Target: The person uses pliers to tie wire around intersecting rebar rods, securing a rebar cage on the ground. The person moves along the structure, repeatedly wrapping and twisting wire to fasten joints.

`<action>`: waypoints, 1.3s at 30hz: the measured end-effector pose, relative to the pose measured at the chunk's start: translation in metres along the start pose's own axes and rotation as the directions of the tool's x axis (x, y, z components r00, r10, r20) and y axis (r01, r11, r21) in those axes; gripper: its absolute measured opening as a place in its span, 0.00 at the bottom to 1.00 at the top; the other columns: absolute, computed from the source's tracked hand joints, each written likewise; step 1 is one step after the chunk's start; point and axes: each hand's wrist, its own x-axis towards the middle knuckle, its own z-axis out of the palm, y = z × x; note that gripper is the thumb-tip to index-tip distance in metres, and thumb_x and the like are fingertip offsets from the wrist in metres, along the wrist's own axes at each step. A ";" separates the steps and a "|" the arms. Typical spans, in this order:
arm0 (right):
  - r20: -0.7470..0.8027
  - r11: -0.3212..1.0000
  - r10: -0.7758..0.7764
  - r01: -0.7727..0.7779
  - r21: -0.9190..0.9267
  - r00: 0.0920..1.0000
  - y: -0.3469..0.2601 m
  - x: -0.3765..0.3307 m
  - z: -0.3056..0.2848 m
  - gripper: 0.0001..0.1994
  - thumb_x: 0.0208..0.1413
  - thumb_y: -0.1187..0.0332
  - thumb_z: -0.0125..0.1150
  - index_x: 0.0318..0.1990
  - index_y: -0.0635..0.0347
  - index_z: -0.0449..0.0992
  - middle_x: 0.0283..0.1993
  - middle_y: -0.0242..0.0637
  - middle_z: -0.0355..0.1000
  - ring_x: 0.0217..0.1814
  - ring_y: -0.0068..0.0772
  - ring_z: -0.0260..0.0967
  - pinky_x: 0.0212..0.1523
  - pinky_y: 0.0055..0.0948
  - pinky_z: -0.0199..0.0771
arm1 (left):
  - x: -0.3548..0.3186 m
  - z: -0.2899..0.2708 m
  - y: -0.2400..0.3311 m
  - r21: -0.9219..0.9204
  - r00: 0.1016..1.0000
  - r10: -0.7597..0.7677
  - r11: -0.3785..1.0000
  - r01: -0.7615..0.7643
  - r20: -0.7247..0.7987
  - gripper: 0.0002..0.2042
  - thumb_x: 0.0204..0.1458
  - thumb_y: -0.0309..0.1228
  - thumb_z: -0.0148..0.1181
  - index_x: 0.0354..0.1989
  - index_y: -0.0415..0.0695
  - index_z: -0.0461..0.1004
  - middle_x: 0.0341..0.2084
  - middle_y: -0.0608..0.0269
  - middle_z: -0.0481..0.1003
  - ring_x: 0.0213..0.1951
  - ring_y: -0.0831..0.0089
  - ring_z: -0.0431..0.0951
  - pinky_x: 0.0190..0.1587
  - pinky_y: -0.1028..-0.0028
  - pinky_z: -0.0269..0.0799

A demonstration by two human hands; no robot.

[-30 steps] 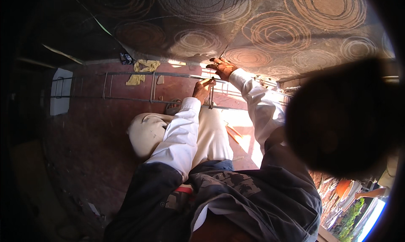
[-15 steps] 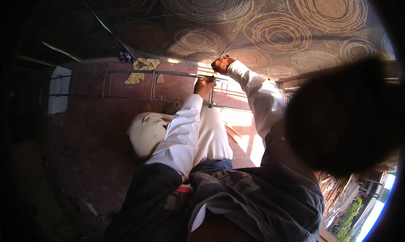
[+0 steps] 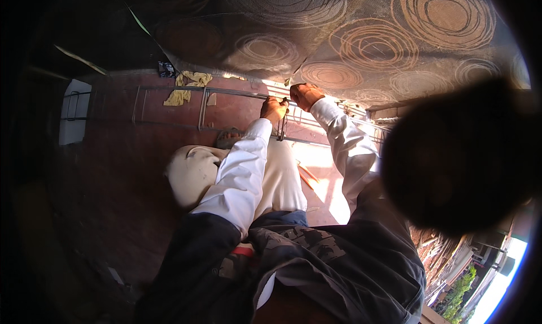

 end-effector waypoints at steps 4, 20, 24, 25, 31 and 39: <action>-0.109 0.961 0.114 -0.082 0.264 0.987 -0.019 -0.018 0.016 0.06 0.55 0.67 0.56 0.36 0.57 0.77 0.33 0.45 0.76 0.37 0.50 0.73 0.37 0.43 0.72 | -0.026 -0.023 0.016 0.108 0.996 0.082 0.991 -0.079 -0.021 0.09 0.50 0.31 0.58 0.31 0.36 0.79 0.23 0.57 0.79 0.27 0.68 0.79 0.32 0.70 0.73; -0.342 0.889 0.442 -0.353 0.293 0.829 -0.049 -0.031 0.055 0.12 0.47 0.66 0.63 0.39 0.57 0.77 0.42 0.45 0.71 0.49 0.51 0.67 0.49 0.46 0.67 | -0.036 -0.016 0.045 0.458 0.968 0.010 0.882 0.110 -0.251 0.28 0.54 0.54 0.55 0.41 0.35 0.72 0.42 0.48 0.77 0.47 0.59 0.78 0.51 0.64 0.71; -0.415 0.946 0.252 -0.132 0.297 0.874 -0.025 -0.029 0.058 0.20 0.45 0.66 0.65 0.49 0.55 0.73 0.47 0.46 0.69 0.53 0.52 0.64 0.53 0.46 0.64 | -0.040 -0.024 0.055 0.407 0.991 -0.035 0.909 0.085 -0.128 0.30 0.53 0.55 0.53 0.45 0.35 0.73 0.45 0.49 0.75 0.50 0.58 0.75 0.54 0.63 0.68; -0.378 0.962 0.129 -0.024 0.271 0.917 -0.021 -0.023 0.055 0.17 0.47 0.65 0.63 0.47 0.55 0.74 0.50 0.43 0.69 0.55 0.50 0.63 0.55 0.47 0.62 | -0.037 -0.024 0.053 0.405 0.990 -0.033 0.910 0.087 -0.137 0.29 0.53 0.56 0.54 0.44 0.36 0.73 0.45 0.49 0.75 0.50 0.58 0.75 0.53 0.64 0.69; -0.242 0.988 -0.094 0.062 -0.139 0.966 -0.009 -0.012 0.058 0.14 0.56 0.61 0.54 0.47 0.55 0.76 0.54 0.36 0.70 0.58 0.40 0.63 0.56 0.45 0.60 | -0.027 -0.018 0.038 0.492 0.981 -0.033 0.862 0.126 -0.193 0.30 0.53 0.59 0.52 0.45 0.39 0.69 0.44 0.52 0.77 0.46 0.60 0.78 0.48 0.64 0.73; -0.196 0.987 0.084 -0.055 0.153 0.977 0.002 -0.008 0.060 0.20 0.49 0.52 0.62 0.40 0.59 0.70 0.40 0.42 0.70 0.45 0.44 0.68 0.45 0.40 0.68 | -0.027 -0.023 0.029 0.454 0.975 -0.083 0.875 0.170 -0.205 0.28 0.51 0.58 0.52 0.44 0.42 0.70 0.43 0.50 0.77 0.46 0.57 0.78 0.48 0.62 0.73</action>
